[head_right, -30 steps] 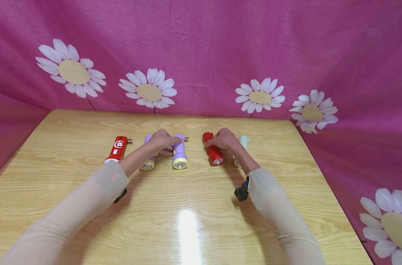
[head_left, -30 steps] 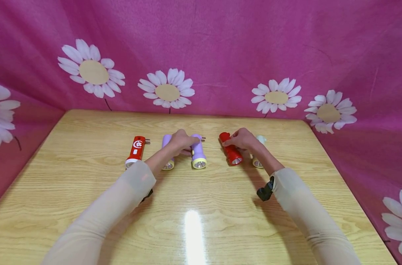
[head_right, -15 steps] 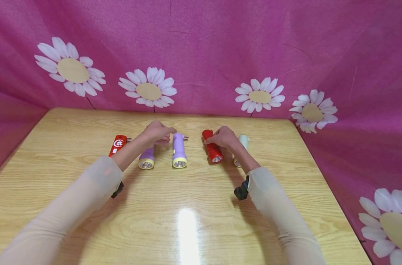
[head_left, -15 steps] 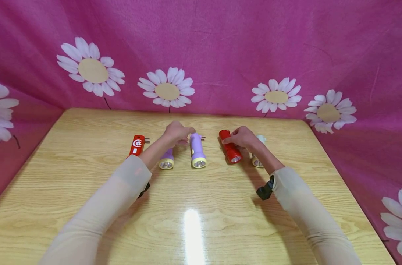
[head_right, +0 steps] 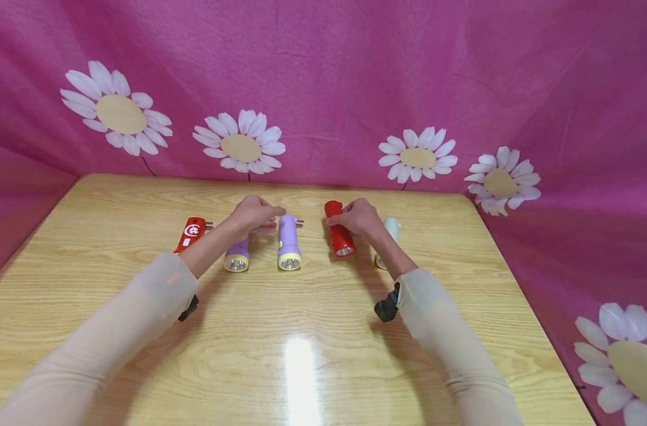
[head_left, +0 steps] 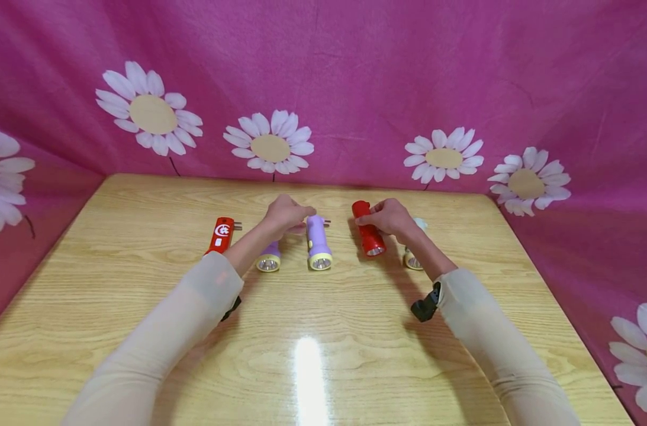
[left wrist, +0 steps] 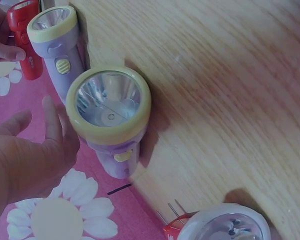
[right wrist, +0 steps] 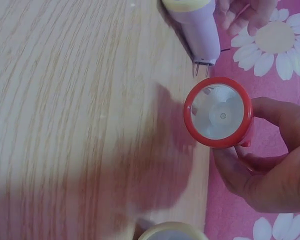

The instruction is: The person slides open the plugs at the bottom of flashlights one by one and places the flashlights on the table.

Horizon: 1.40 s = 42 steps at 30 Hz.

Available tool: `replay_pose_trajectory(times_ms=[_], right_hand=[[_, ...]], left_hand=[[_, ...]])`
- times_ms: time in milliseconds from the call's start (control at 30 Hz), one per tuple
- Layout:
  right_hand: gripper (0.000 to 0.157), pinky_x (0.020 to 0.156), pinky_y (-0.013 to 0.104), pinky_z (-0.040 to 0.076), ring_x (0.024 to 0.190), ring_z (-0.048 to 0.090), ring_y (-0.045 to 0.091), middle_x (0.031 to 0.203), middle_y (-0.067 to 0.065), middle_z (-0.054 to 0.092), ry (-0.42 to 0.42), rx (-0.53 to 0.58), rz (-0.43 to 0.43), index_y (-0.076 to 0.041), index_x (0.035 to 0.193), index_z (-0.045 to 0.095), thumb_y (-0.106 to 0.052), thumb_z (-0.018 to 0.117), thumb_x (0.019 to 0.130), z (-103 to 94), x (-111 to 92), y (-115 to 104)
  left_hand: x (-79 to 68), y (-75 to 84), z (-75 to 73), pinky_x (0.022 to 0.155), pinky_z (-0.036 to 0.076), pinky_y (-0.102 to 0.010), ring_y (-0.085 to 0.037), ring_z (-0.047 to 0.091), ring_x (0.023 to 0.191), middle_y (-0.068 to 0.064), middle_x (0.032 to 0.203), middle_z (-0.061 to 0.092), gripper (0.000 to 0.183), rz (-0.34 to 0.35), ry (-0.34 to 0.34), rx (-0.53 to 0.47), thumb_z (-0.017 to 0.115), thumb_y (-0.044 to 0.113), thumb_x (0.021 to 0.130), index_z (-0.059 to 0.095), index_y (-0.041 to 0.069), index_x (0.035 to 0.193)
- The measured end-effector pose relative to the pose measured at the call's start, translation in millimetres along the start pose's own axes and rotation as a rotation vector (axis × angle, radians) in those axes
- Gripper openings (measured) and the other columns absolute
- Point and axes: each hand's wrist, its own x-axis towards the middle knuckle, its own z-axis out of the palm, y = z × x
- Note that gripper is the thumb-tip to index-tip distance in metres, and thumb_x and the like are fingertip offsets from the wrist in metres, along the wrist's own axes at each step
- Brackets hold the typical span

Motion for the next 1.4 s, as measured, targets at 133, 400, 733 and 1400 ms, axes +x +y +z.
replay_pose_trajectory(times_ms=[133, 400, 733, 1400], right_hand=[[0.044, 0.090, 0.040, 0.054, 0.091, 0.057, 0.022, 0.111, 0.016, 0.056, 0.018, 0.032, 0.003, 0.005, 0.115, 0.055, -0.020, 0.078, 0.087, 1.1, -1.8, -4.6], [0.051, 0.085, 0.036, 0.056, 0.090, 0.060, 0.022, 0.116, 0.020, 0.059, 0.047, 0.049, -0.012, 0.007, 0.123, 0.056, -0.020, 0.079, 0.086, 3.9, -6.6, -12.5], [0.054, 0.081, 0.034, 0.057, 0.092, 0.062, 0.023, 0.120, 0.020, 0.059, 0.039, 0.068, -0.007, 0.005, 0.128, 0.053, -0.021, 0.078, 0.087, 6.5, -11.9, -22.1], [0.051, 0.083, 0.039, 0.059, 0.097, 0.063, 0.031, 0.116, 0.023, 0.058, 0.039, 0.170, -0.080, 0.005, 0.128, 0.052, -0.014, 0.076, 0.088, 15.9, -23.6, -31.2]], left_hand=[[-1.7, 1.9, 1.8, 0.089, 0.057, -0.040, -0.035, 0.066, 0.098, -0.018, 0.108, 0.058, 0.037, 0.020, 0.008, -0.025, 0.070, 0.016, 0.093, 0.059, -0.010, 0.117], [-4.2, 6.3, 7.7, 0.086, 0.057, -0.032, -0.029, 0.065, 0.099, -0.022, 0.124, 0.057, 0.046, 0.054, 0.016, -0.088, 0.072, 0.014, 0.092, 0.051, -0.009, 0.127], [-4.5, 8.5, 11.7, 0.083, 0.058, -0.031, -0.032, 0.065, 0.108, -0.024, 0.125, 0.059, 0.045, 0.089, 0.023, -0.134, 0.072, 0.017, 0.093, 0.054, -0.006, 0.127], [-4.8, 9.6, 29.6, 0.090, 0.056, -0.044, -0.041, 0.062, 0.110, -0.024, 0.116, 0.066, 0.047, 0.187, -0.010, -0.204, 0.073, 0.013, 0.091, 0.053, -0.005, 0.129]])
